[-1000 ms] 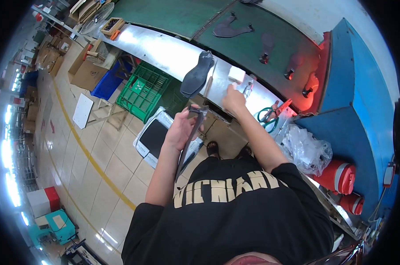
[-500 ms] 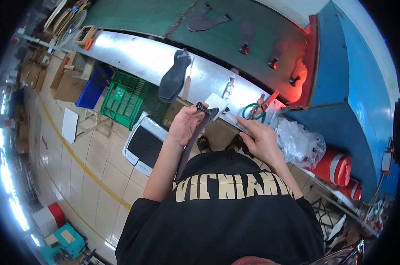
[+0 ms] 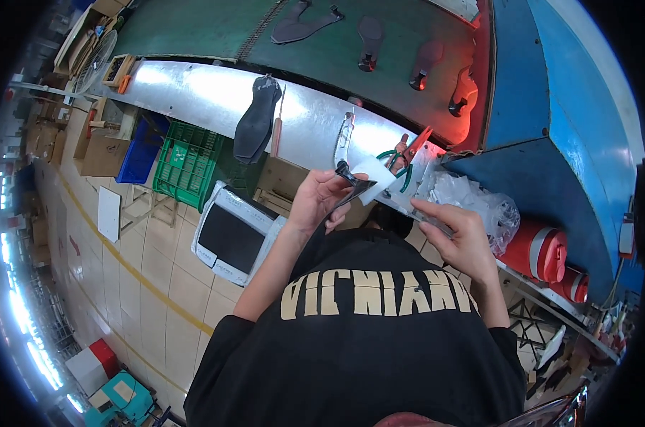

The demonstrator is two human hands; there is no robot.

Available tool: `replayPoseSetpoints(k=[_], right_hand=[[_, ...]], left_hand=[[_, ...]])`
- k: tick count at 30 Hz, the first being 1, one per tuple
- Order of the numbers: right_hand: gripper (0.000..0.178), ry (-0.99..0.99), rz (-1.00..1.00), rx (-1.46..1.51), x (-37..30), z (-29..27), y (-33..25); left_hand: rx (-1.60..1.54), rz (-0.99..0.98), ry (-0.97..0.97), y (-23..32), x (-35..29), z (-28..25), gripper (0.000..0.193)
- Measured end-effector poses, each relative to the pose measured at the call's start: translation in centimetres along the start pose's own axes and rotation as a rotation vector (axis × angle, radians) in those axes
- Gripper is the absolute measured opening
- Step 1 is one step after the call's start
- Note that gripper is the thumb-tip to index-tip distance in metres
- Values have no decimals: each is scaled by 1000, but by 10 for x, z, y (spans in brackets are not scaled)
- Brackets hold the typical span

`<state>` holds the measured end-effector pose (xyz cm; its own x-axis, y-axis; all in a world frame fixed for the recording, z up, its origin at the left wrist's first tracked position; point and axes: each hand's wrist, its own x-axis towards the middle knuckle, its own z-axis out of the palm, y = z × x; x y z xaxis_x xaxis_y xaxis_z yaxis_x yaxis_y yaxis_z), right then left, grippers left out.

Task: Manually attaching components and straps to shoe soles at a factory workstation.

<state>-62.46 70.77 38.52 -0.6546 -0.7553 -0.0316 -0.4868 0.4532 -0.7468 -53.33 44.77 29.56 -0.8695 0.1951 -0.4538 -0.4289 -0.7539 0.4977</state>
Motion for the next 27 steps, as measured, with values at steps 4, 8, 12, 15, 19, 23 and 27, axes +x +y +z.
replayPoseSetpoints(k=[4,8,12,15,19,23,27], right_hand=[[34,-36,153,257,-11,3,22],[32,-145,569,805,-21,-11,40],[36,21,444,776,-31,-23,62],[35,-11,373,739,-13,-16,42],[31,-75,254,657,14,11,23],[30,-78,200,666,25,26,20],[30,-130,171,633,30,24,20]], left_hand=[[80,50,70,-10,4,13,64],[114,121,244,-5,4,3,62],[229,307,428,12,-4,-27,57],[283,233,519,1,3,-22,47],[195,231,505,-9,6,-10,38],[246,193,489,-10,1,6,42],[240,195,311,-12,0,1,51]])
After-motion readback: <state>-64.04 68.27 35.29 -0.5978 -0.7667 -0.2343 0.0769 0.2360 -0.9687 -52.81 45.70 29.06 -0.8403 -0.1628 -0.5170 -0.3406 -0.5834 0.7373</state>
